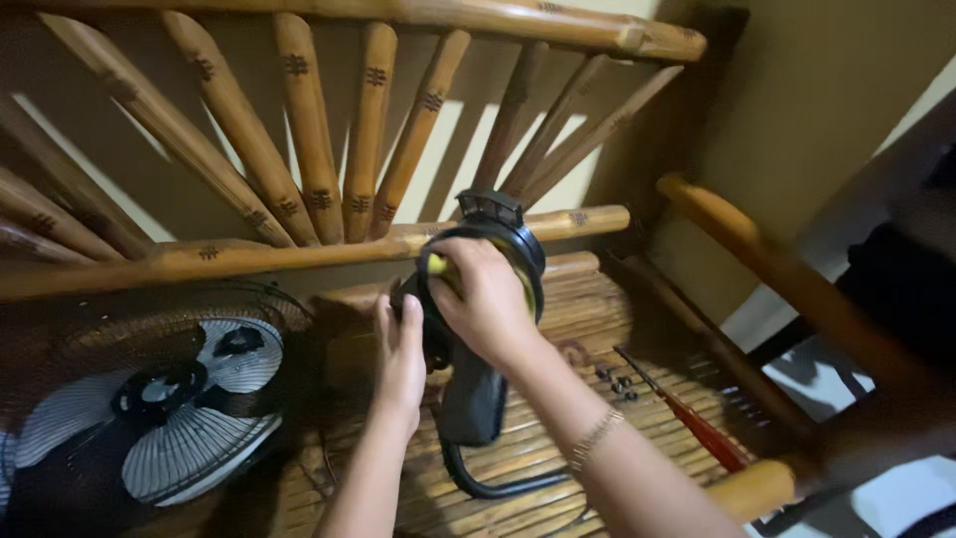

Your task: The person uses a screwdriver to unscrew the fasteners holding the rear guard frame of an electric fan, detaches the frame and lifts off the motor housing, then wipes the motor housing and guard with a cloth. Loose screws lie on the bamboo surface beside the fan as the person continues wiping.

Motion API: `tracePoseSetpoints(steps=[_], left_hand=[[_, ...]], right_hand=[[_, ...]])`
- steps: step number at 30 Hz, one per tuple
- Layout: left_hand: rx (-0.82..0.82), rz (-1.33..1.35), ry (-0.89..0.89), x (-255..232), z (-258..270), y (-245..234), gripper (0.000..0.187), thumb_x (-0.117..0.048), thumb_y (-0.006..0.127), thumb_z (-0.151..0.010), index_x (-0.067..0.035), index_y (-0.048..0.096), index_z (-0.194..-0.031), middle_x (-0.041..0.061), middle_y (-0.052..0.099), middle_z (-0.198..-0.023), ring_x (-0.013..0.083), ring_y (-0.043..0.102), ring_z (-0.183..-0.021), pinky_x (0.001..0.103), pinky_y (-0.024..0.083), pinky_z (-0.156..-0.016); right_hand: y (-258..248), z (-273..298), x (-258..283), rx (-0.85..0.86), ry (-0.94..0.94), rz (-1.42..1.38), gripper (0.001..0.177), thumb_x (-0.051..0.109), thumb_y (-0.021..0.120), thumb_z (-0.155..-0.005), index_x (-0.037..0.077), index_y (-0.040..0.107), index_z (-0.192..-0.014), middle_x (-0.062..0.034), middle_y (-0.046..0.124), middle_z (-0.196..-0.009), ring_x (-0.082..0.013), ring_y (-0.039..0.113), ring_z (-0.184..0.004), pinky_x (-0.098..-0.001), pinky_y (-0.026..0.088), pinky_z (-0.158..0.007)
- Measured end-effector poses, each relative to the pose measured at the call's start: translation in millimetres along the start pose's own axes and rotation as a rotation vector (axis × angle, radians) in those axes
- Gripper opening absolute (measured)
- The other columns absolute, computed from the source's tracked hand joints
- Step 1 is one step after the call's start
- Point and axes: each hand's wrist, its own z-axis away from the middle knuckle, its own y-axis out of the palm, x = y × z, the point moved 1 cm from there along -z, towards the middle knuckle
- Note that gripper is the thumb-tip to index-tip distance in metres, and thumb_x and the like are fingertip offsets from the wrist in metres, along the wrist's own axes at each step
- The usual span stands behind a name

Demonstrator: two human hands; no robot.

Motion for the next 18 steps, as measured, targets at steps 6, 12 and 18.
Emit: tracePoseSetpoints(steps=[6,12,18], left_hand=[[-0.05,0.058,-0.113,3.9,-4.4,-5.8,0.055,-0.042,0.044,-0.101,-0.016,0.043,-0.149,0.009,0.055,-0.147,0.0222,0.053,-0.134,0.037,0.04,-0.11],[-0.001,-0.021,0.013,8.8,-6.6,-12.1,0.058,-0.044,0.04,-0.105,-0.015,0.036,-0.155,0.01,0.047,-0.156,0.0224,0.044,-0.143,0.035,0.033,-0.116],[0.037,-0.105,0.02,6.0,-4.7,-10.1,0.081,-0.043,0.06,-0.096,-0.012,0.02,-0.159,0.013,0.039,-0.157,0.0228,0.04,-0.143,0.037,0.03,-0.116]], right_hand=[[16.5,20.6,27.4,-0.157,0.14,0.075,0.035,0.008,0.069,-0.079,0.007,0.067,-0.114,-0.0139,0.068,-0.114,-0.0356,0.059,-0.113,-0.0459,0.044,-0.099],[15.2,61.3,26.8,-0.24,-0.125,0.027,0.053,0.005,0.066,-0.091,0.004,0.055,-0.143,-0.0208,0.052,-0.15,-0.039,0.05,-0.14,-0.0455,0.04,-0.118],[0.7,91.8,-0.6,0.018,-0.204,-0.064,0.059,-0.003,0.06,-0.091,0.004,0.051,-0.149,-0.0217,0.048,-0.157,-0.0415,0.05,-0.143,-0.0427,0.045,-0.116]])
